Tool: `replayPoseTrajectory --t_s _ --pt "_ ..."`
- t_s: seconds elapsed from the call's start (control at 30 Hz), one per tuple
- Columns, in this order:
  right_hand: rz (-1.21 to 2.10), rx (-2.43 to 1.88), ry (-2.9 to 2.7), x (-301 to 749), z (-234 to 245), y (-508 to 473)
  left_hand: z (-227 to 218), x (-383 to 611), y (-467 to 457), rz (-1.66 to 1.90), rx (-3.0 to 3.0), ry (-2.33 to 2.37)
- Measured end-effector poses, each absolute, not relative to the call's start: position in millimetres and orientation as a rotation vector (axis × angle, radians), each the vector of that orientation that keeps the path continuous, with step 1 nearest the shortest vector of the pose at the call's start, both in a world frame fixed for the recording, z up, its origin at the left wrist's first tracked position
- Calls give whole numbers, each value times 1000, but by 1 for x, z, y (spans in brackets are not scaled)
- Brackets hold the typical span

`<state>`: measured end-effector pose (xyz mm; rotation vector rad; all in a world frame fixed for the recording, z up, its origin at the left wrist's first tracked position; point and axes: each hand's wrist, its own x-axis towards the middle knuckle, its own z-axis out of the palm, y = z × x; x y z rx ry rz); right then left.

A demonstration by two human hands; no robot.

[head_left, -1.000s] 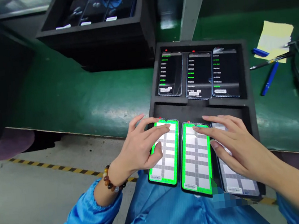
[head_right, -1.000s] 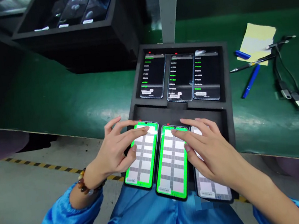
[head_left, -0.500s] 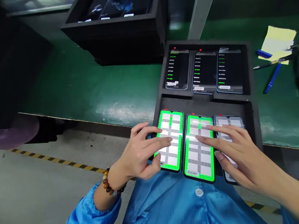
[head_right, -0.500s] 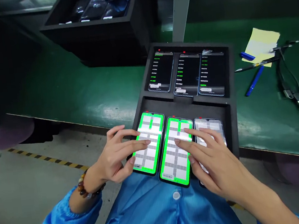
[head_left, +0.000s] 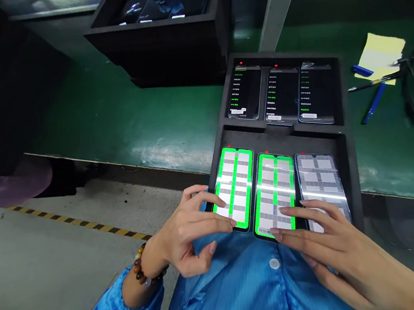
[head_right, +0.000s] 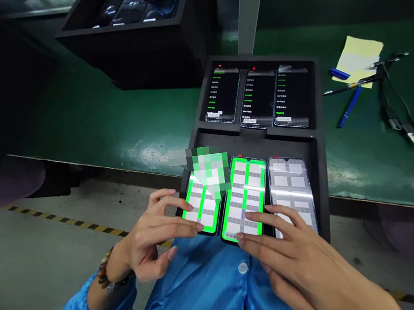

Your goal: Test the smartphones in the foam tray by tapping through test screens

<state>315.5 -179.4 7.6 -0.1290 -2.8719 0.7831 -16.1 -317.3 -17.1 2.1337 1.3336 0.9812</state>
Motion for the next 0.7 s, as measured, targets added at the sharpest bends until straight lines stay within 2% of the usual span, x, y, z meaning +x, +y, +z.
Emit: replayPoseTrajectory --t_s 0.17,0.33,0.7 --pt "815 -155 -2845 315 8 -176 -17 -17 -313 976 2107 1357" --pt "853 -368 -2777 309 1 -164 -10 -21 -292 875 2161 1473" --pt "652 -693 -2753 284 -8 -114 -14 -31 -227 734 2185 1658"
